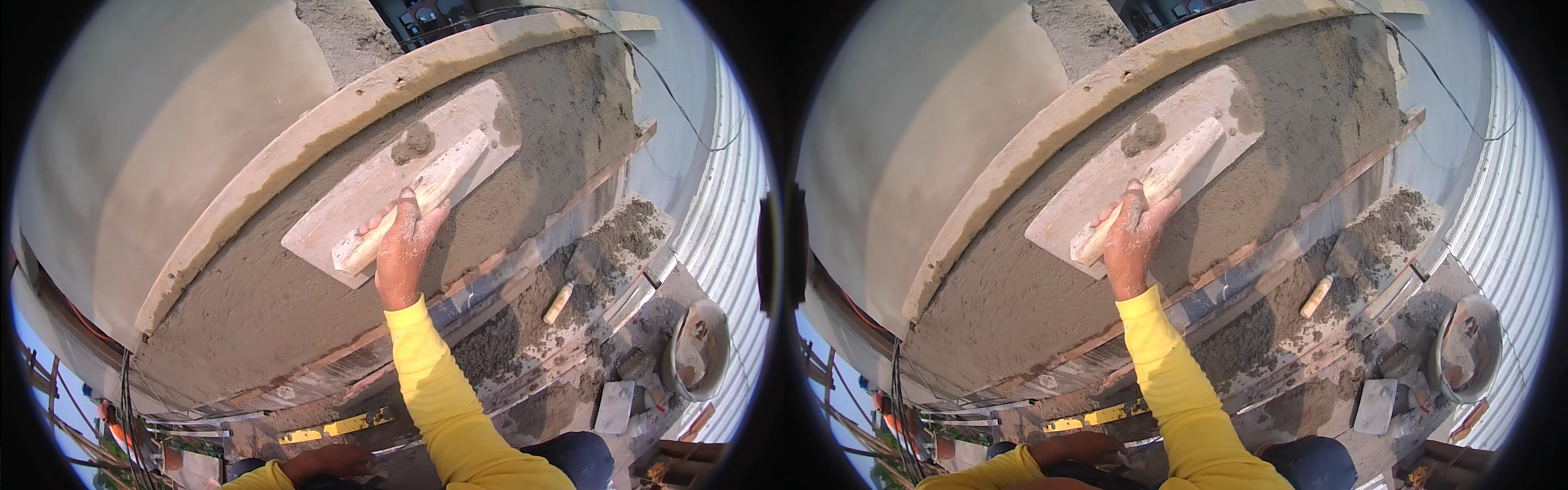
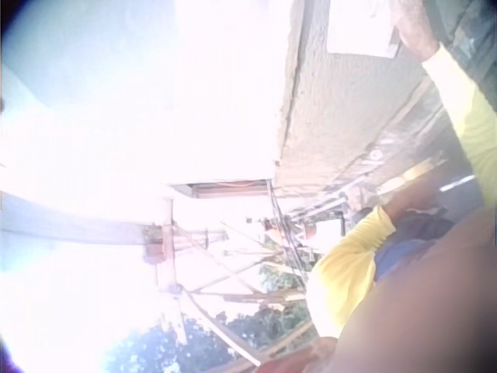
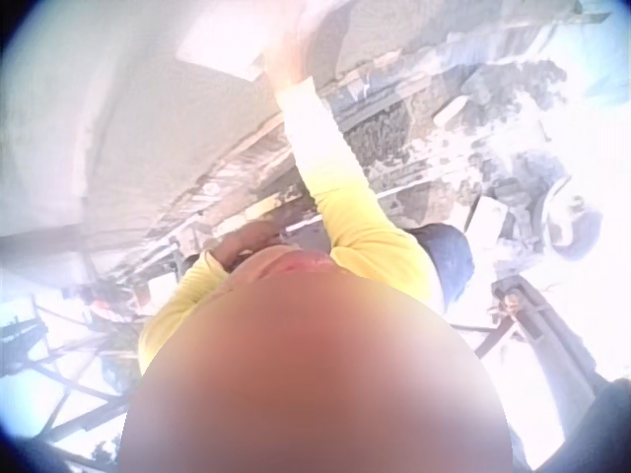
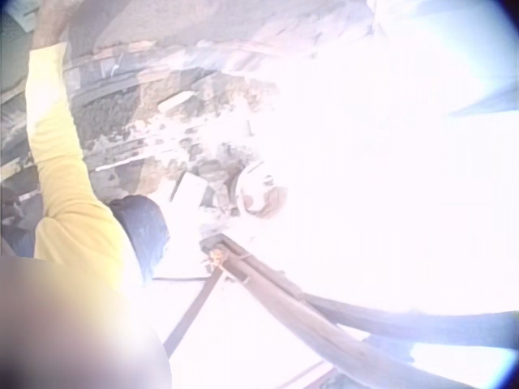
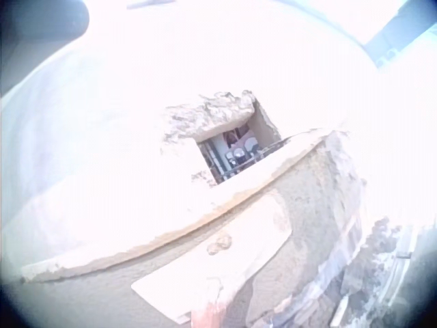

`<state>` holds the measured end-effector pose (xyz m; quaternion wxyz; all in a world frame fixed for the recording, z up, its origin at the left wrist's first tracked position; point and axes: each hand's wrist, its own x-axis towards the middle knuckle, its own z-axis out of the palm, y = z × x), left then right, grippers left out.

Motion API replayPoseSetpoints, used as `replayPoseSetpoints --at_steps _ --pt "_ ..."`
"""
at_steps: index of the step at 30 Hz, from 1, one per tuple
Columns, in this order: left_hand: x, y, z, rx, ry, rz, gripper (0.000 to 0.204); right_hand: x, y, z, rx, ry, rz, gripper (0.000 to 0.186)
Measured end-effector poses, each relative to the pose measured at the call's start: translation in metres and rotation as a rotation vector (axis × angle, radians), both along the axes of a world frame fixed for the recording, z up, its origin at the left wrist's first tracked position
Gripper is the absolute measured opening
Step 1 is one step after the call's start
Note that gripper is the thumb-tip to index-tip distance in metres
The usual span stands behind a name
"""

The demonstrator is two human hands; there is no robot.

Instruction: The person applies wet cement to a curved wall section using a trowel and then smooths the surface with a wooden float. The worker repeatedly scoops cement from a bucket and spreads it evenly along the wall's edge.

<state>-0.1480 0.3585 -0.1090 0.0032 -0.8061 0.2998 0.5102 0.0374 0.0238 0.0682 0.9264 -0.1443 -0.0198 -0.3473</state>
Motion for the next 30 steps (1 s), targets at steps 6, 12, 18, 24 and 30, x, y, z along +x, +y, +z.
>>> replayPoseSetpoints --at_steps 6,12,18,24,30 --pt "-0.002 0.052 -0.031 0.053 0.023 -0.05 0.055 0.016 0.047 -0.022 -0.18 0.158 -0.074 0.069" --pt "-0.017 0.022 0.025 -0.005 -0.018 0.099 0.049 0.028 -0.147 -0.065 -0.197 0.399 -0.288 0.042" --pt "0.026 -0.011 0.063 -0.368 -0.306 -0.04 0.037 0.042 -0.15 -0.169 0.047 0.464 -0.21 0.047" --pt "0.033 -0.038 0.057 -0.163 -0.269 -0.219 0.037 -0.003 0.068 -0.154 -0.119 0.507 -0.139 0.062" --pt "0.031 0.021 0.02 -0.028 -0.201 -0.179 0.041 0.027 -0.014 -0.105 -0.508 0.488 -0.35 0.067"
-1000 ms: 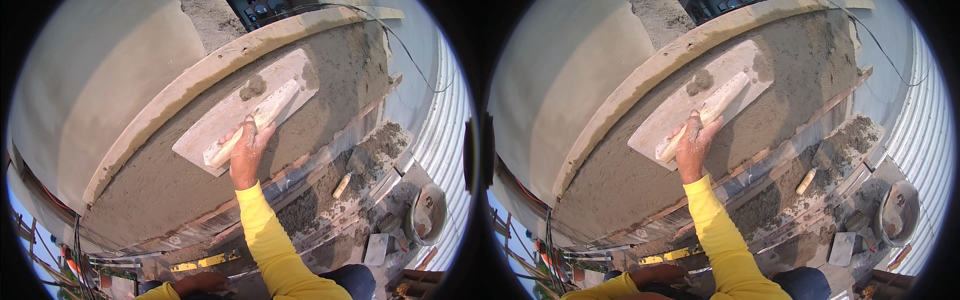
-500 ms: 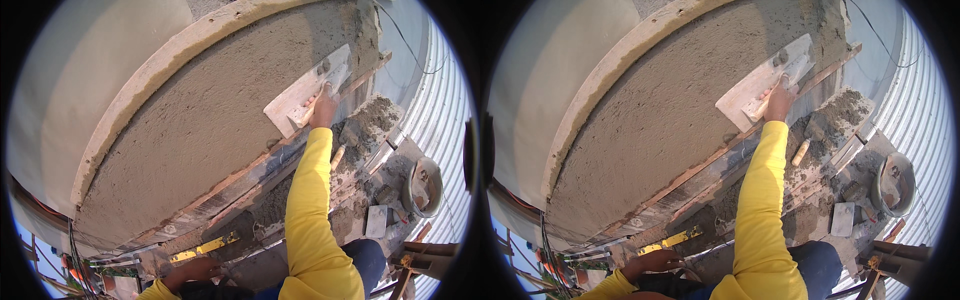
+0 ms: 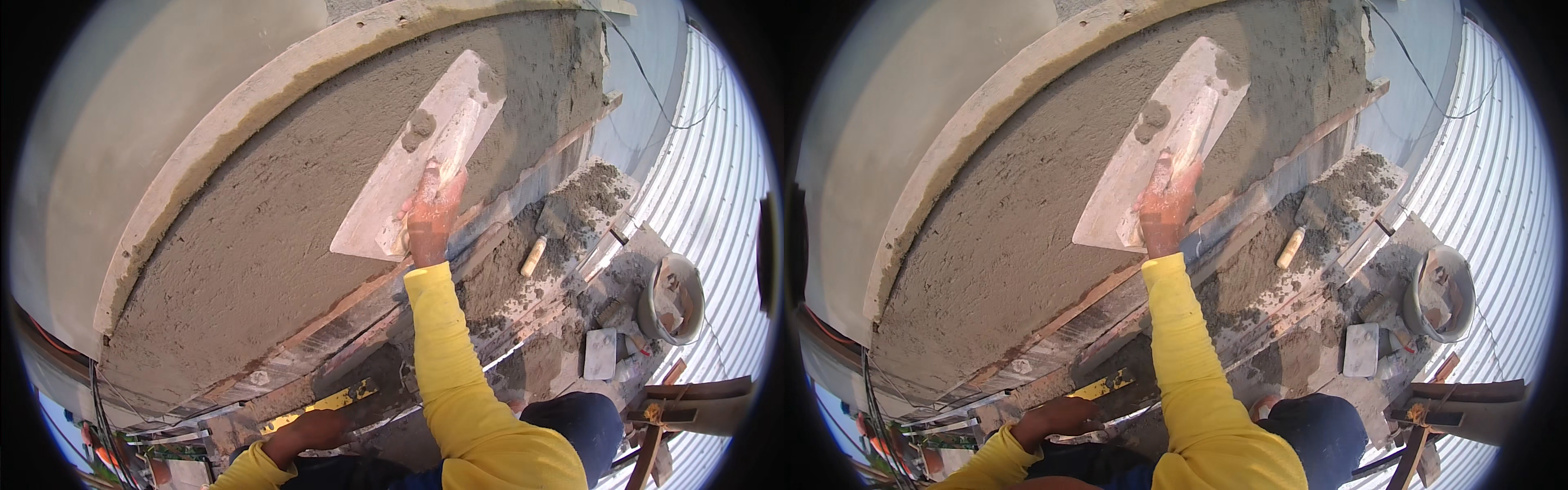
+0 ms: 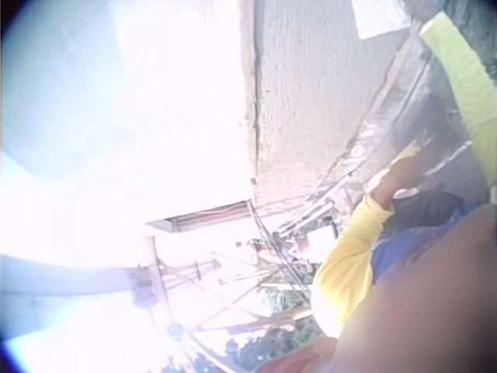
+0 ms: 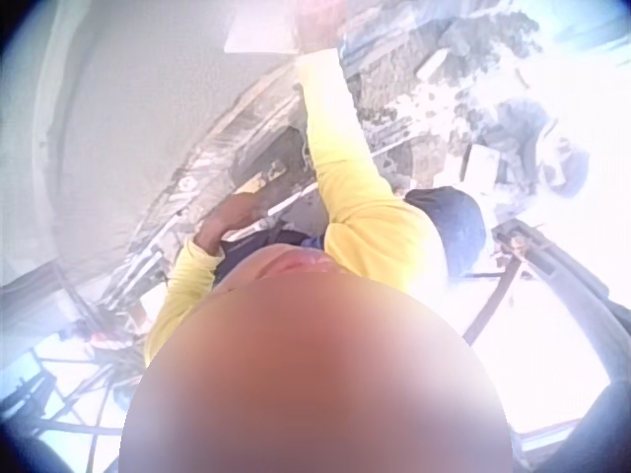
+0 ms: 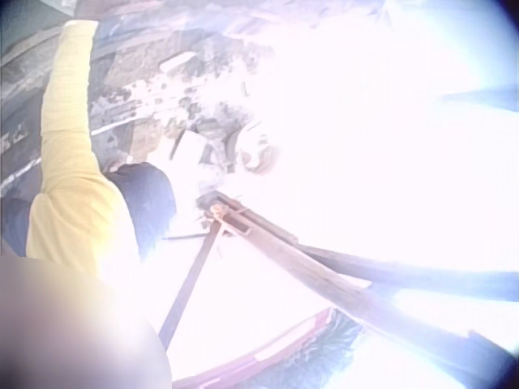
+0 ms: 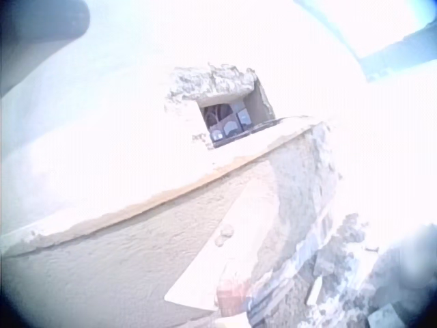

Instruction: The person applies wet cement to a curved wall section using a trowel and then smooths the surface with a wooden float. The worker repeatedly scoops cement from a bucket and spreads it evenly along the wall's edge.

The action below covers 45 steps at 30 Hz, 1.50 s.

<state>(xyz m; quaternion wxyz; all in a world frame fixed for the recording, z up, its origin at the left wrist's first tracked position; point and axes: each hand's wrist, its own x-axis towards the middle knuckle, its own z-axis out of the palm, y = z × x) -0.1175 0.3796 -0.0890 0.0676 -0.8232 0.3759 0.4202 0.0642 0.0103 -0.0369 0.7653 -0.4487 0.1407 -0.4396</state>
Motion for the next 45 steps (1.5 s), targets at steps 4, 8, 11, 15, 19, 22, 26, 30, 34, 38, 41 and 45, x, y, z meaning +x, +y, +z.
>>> replayPoseSetpoints --at_steps 4,8,11,15,19,22,26,30,34,38,41,45 --pt "-0.012 -0.002 0.007 -0.203 -0.028 0.033 0.041 0.006 -0.105 -0.035 0.358 -0.033 -0.001 0.067" --pt "-0.01 -0.013 -0.015 -0.194 0.043 -0.109 0.041 -0.008 -0.032 -0.083 0.59 -0.035 0.093 0.067" --pt "-0.004 -0.028 -0.022 -0.154 0.16 -0.077 0.043 -0.035 0.101 -0.071 0.582 0.002 0.16 0.059" --pt "0.018 -0.03 -0.031 -0.072 0.184 0.013 0.041 -0.043 0.109 -0.043 0.6 -0.001 0.176 0.059" --pt "0.022 -0.041 -0.021 0.026 0.143 -0.012 0.042 -0.006 -0.059 -0.094 0.706 -0.128 0.109 0.053" --pt "0.009 -0.031 -0.023 0.011 0.148 -0.006 0.042 -0.004 -0.117 -0.097 0.655 -0.12 0.049 0.051" --pt "0.009 -0.045 -0.042 0.087 0.27 -0.041 0.043 -0.031 0.018 -0.074 0.637 -0.044 0.182 0.055" --pt "0.023 -0.041 -0.059 0.002 0.303 0.012 0.041 -0.041 0.117 -0.075 0.602 -0.011 0.203 0.062" --pt "0.021 -0.044 -0.039 0.068 0.205 0.013 0.037 -0.022 -0.006 -0.077 0.595 -0.041 0.155 0.047" --pt "0.009 -0.017 -0.056 -0.005 0.341 0.026 0.038 -0.026 -0.013 -0.06 0.655 0.007 0.129 0.042" --pt "0.014 -0.009 -0.069 0.024 0.361 0.024 0.037 -0.04 0.052 -0.054 0.647 0.02 0.2 0.044" --pt "0.017 -0.029 -0.045 0.033 0.191 -0.025 0.037 -0.022 -0.046 -0.079 0.625 -0.041 0.109 0.056"
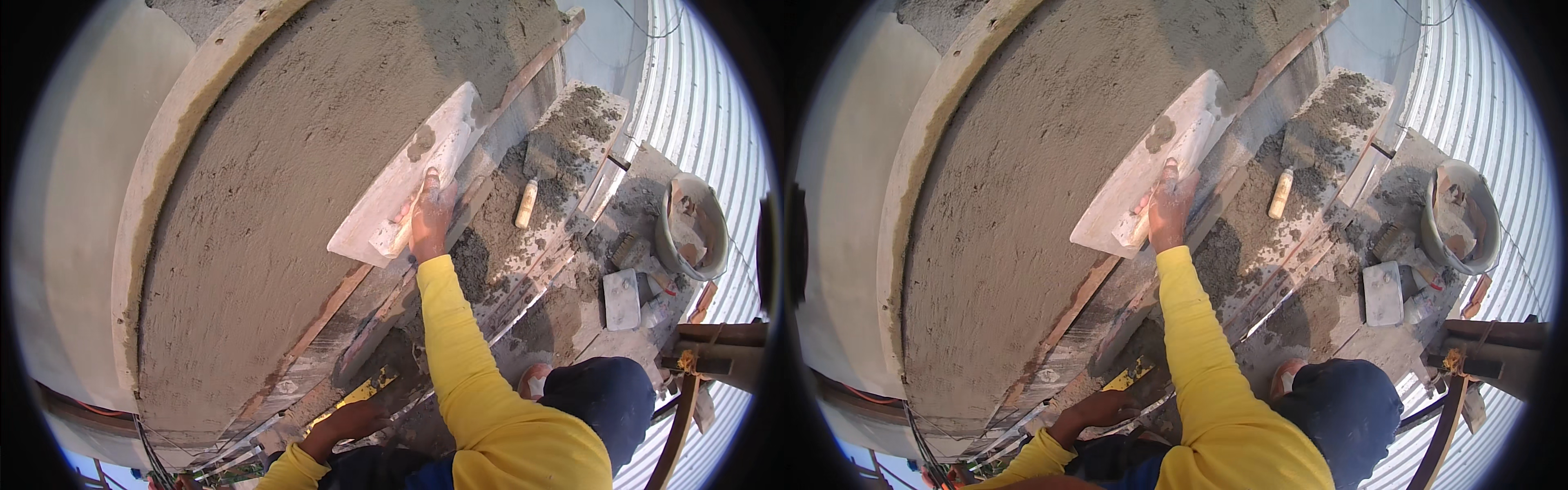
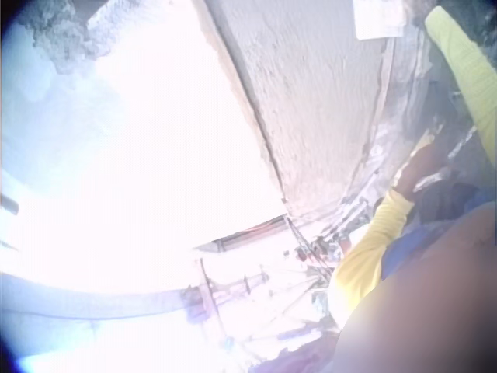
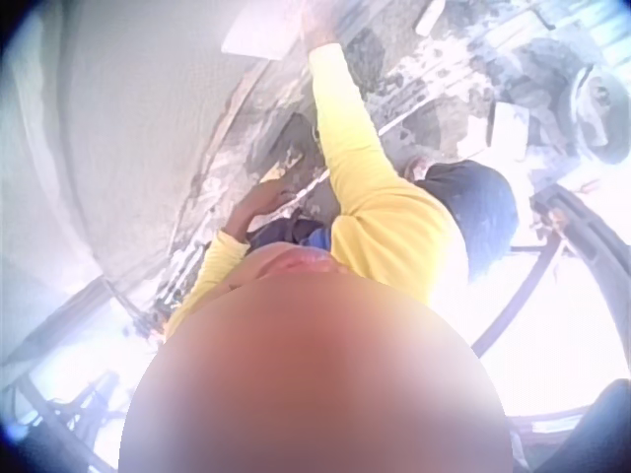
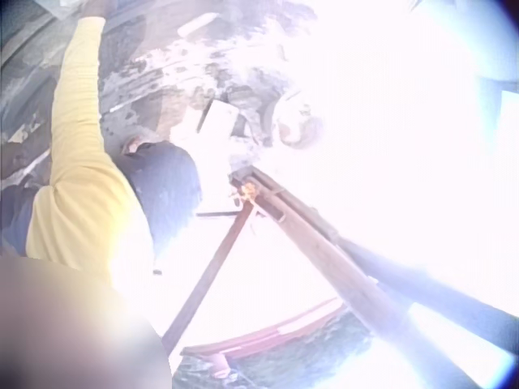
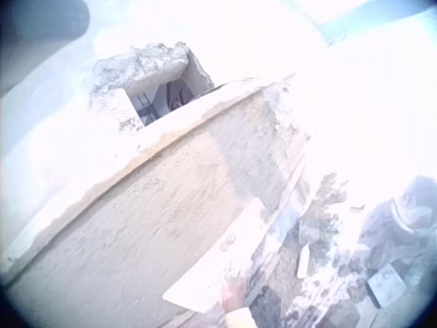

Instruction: The person applies wet cement to a curved wall section using a trowel and then smooths the surface with a wooden float. The worker repeatedly scoops cement from a bucket and spreads it evenly along the wall's edge.

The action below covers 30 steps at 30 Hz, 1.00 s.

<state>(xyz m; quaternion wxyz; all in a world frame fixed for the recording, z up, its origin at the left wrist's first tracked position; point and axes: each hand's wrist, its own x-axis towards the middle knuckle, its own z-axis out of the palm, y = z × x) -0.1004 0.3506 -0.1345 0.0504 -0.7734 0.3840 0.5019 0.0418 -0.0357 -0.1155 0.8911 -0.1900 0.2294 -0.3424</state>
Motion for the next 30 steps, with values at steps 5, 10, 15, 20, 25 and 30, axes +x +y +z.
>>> replayPoseSetpoints --at_steps 5,10,15,20,25,30 --pt "-0.008 0.014 -0.018 -0.049 0.082 0.058 0.039 0.005 0.029 0.0 -0.011 -0.026 0.023 0.053" --pt "-0.001 -0.01 -0.002 -0.095 -0.071 0.013 0.04 0.021 -0.003 -0.058 -0.078 0.053 -0.065 0.053" --pt "-0.018 -0.031 0.022 -0.067 0.008 0.071 0.042 0.002 -0.128 -0.074 -0.029 0.015 -0.154 0.034" --pt "-0.015 -0.021 0.001 -0.112 0.04 0.006 0.046 0.005 -0.109 -0.092 0.049 -0.038 -0.095 0.029" --pt "-0.014 -0.017 0.004 -0.101 0.046 0.037 0.048 0.011 0.002 -0.054 0.222 -0.104 -0.018 0.027" --pt "-0.013 0.003 -0.006 -0.141 0.02 0.094 0.034 0.009 0.07 -0.036 0.364 -0.075 0.009 0.043"
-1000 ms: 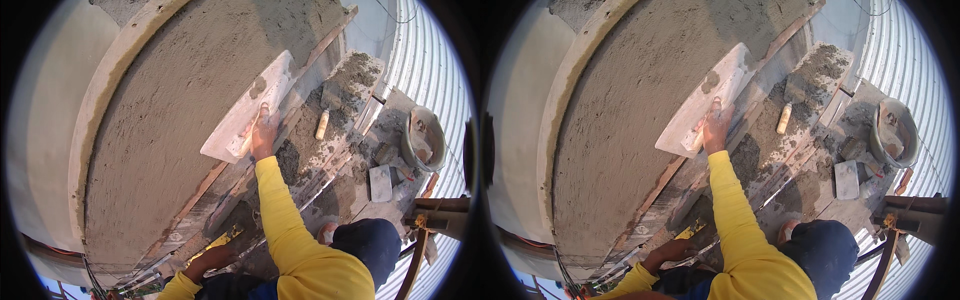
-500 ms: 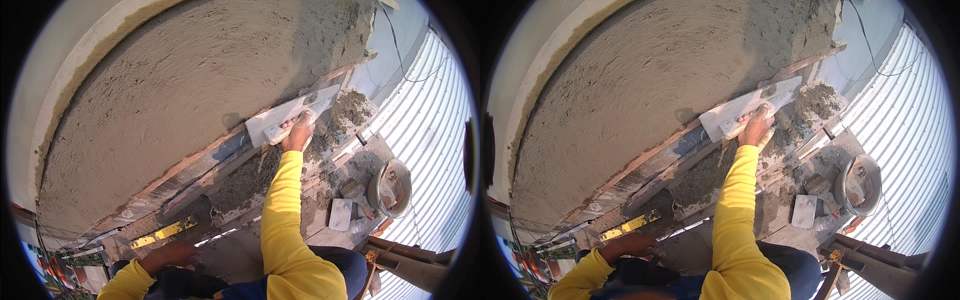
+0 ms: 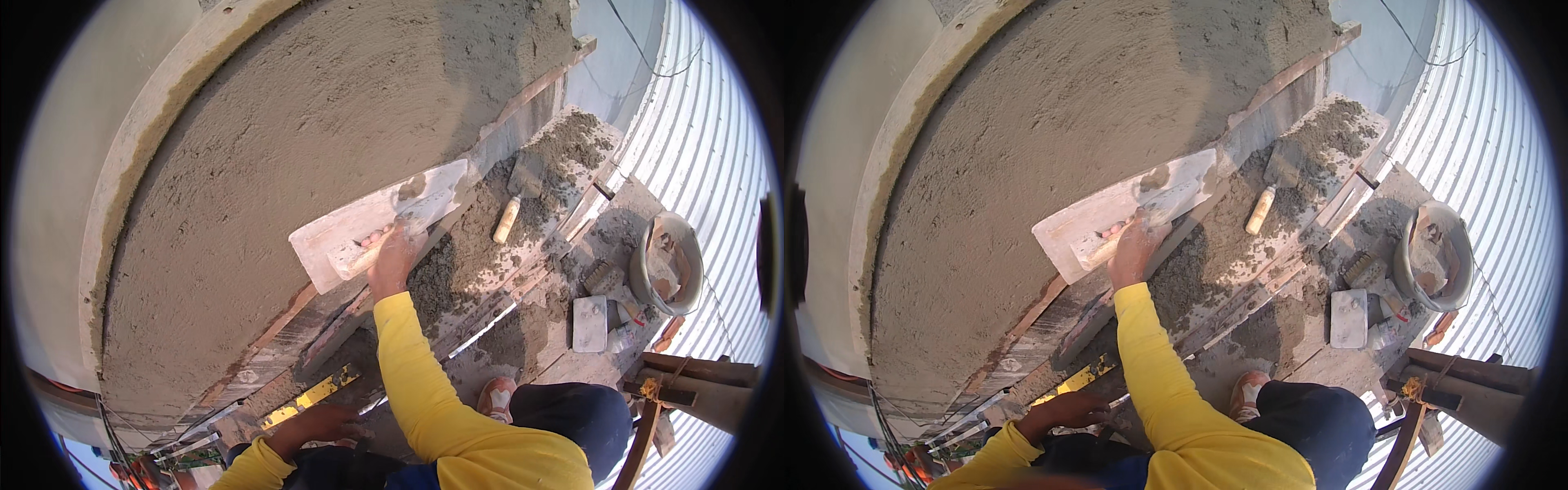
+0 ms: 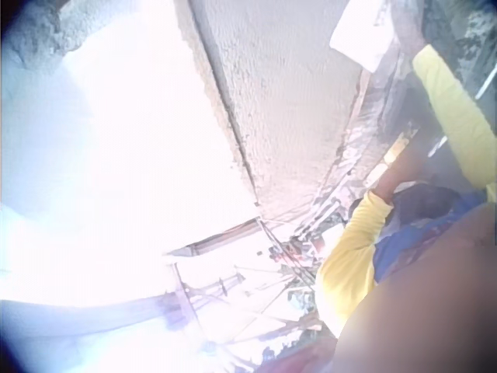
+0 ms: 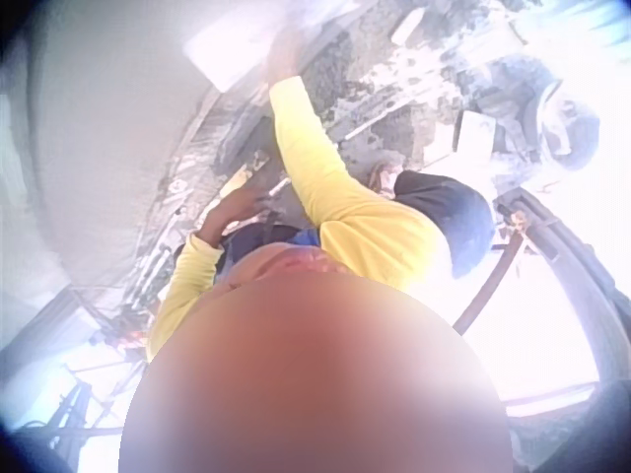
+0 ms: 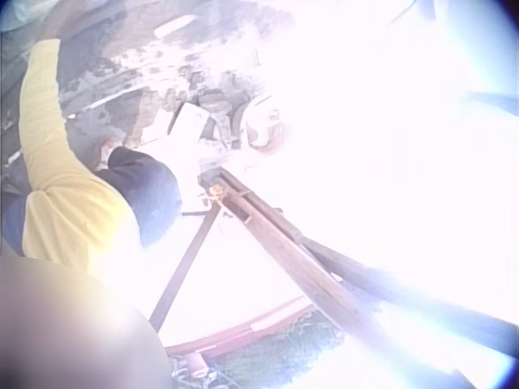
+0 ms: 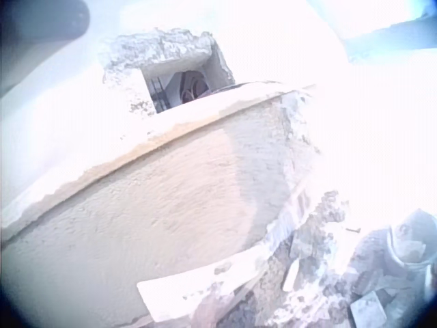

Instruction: The person applies wet cement to a curved wall section using a trowel and then smooths the surface with a wooden float. The worker repeatedly scoops cement from a bucket and spreads it evenly along the wall's edge.

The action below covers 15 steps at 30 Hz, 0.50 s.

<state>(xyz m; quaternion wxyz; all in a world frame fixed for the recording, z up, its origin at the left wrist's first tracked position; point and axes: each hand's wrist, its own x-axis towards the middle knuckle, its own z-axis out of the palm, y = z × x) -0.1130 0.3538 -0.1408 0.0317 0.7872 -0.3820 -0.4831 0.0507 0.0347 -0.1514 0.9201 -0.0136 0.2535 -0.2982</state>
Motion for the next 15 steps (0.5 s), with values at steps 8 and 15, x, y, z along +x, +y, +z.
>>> replayPoseSetpoints --at_steps 8,15 --pt "0.001 0.003 0.001 -0.013 -0.003 -0.071 0.039 0.013 -0.112 -0.003 -0.066 -0.08 -0.035 0.029" --pt "0.011 -0.029 0.018 0.074 -0.06 -0.054 0.043 0.005 -0.068 0.012 -0.068 0.136 0.024 0.044"
